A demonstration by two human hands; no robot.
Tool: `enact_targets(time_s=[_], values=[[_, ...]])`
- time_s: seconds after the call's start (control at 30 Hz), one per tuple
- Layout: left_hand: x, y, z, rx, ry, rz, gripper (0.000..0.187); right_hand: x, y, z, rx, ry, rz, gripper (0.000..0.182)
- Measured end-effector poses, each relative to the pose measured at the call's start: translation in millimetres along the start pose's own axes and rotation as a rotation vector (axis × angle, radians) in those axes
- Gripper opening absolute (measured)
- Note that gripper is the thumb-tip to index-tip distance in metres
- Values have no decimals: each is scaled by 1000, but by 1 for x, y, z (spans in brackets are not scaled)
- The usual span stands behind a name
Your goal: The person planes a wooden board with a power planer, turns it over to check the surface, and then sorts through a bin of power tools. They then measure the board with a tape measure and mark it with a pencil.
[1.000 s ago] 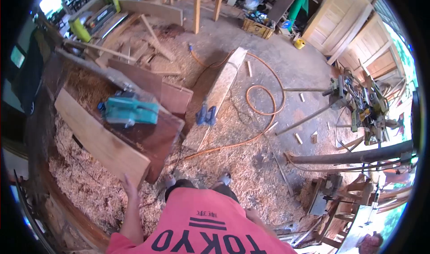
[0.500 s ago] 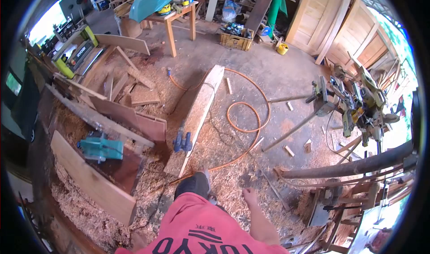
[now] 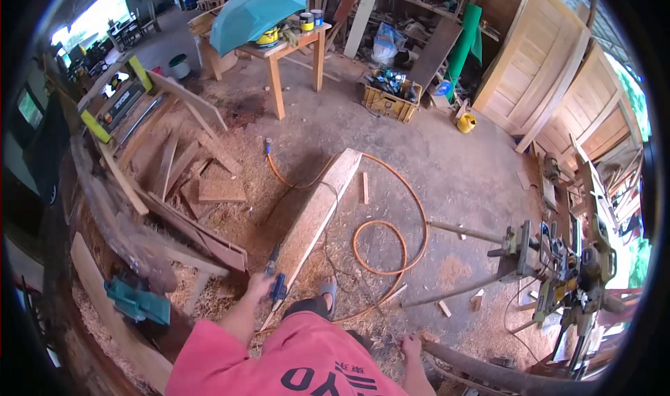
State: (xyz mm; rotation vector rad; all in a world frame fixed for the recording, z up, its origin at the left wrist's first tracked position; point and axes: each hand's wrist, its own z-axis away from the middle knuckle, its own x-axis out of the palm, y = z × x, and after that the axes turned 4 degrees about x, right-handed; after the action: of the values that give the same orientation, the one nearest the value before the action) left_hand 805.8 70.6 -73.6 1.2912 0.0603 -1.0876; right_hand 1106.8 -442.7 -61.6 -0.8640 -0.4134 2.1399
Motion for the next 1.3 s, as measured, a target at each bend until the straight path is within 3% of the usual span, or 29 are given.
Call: enact_targets(time_s=[0.03, 0.17, 0.27, 0.33, 0.4, 0.5, 0.57, 0.6, 0.63, 0.77, 0.8, 0.83, 0.87, 0.9, 1.0, 1.03, 1.1, 1.17, 1.2, 1.3], values=[[20, 18, -64, -56, 0, 300, 18, -6, -21, -7, 3, 8, -28, 23], [45, 228, -185, 179, 34, 361, 19, -8, -96, -6, 37, 80, -213, 20], [88, 318, -228, 237, -177, 355, 27, 10, -105, -20, 138, 10, -170, 30], [121, 353, -233, 276, -286, 305, 30, 20, -83, -46, 14, 18, 560, 48], [150, 364, -240, 297, -438, 241, 32, 25, -84, -69, -17, -13, 779, 47], [192, 345, -272, 361, -597, -3, 34, 19, -112, -125, 59, -57, 680, 46], [207, 311, -305, 173, -689, -48, 39, 9, -141, -174, 82, -66, 656, 46], [228, 262, -330, 114, -610, -161, 46, -1, -158, -201, 80, -68, 658, 46], [204, 288, -332, 9, -608, -286, 49, -12, -172, -230, 70, -64, 660, 46], [185, 292, -373, -281, -322, -265, 39, -68, -215, -399, -19, 10, 570, 45], [189, 310, -390, -277, -292, -213, 35, -91, -317, -411, 201, -10, 238, 35], [188, 328, -403, -283, -267, -161, 31, -114, -414, -415, 48, 35, 502, 29], [189, 353, -410, -294, -246, -109, 28, -123, -442, -466, -63, 161, 163, 15], [201, 367, -421, -242, -134, -8, 29, -137, -508, -476, -114, 154, 82, 15], [244, 408, -459, -407, -92, 391, 31, -155, -672, -506, -221, 139, -240, 22], [266, 435, -485, -311, -196, 88, 37, -152, -726, -527, -256, 123, -226, 24], [291, 459, -518, -299, -291, -40, 43, -134, -782, -540, -322, 92, -218, 28], [310, 476, -555, -328, -383, -107, 52, -119, -780, -586, -412, 34, -12, 29], [316, 488, -578, -346, -370, -93, 47, -112, -771, -615, -462, 5, 90, 30], [324, 513, -651, -352, -368, -90, 37, -108, -741, -649, -219, -83, 324, 27]])
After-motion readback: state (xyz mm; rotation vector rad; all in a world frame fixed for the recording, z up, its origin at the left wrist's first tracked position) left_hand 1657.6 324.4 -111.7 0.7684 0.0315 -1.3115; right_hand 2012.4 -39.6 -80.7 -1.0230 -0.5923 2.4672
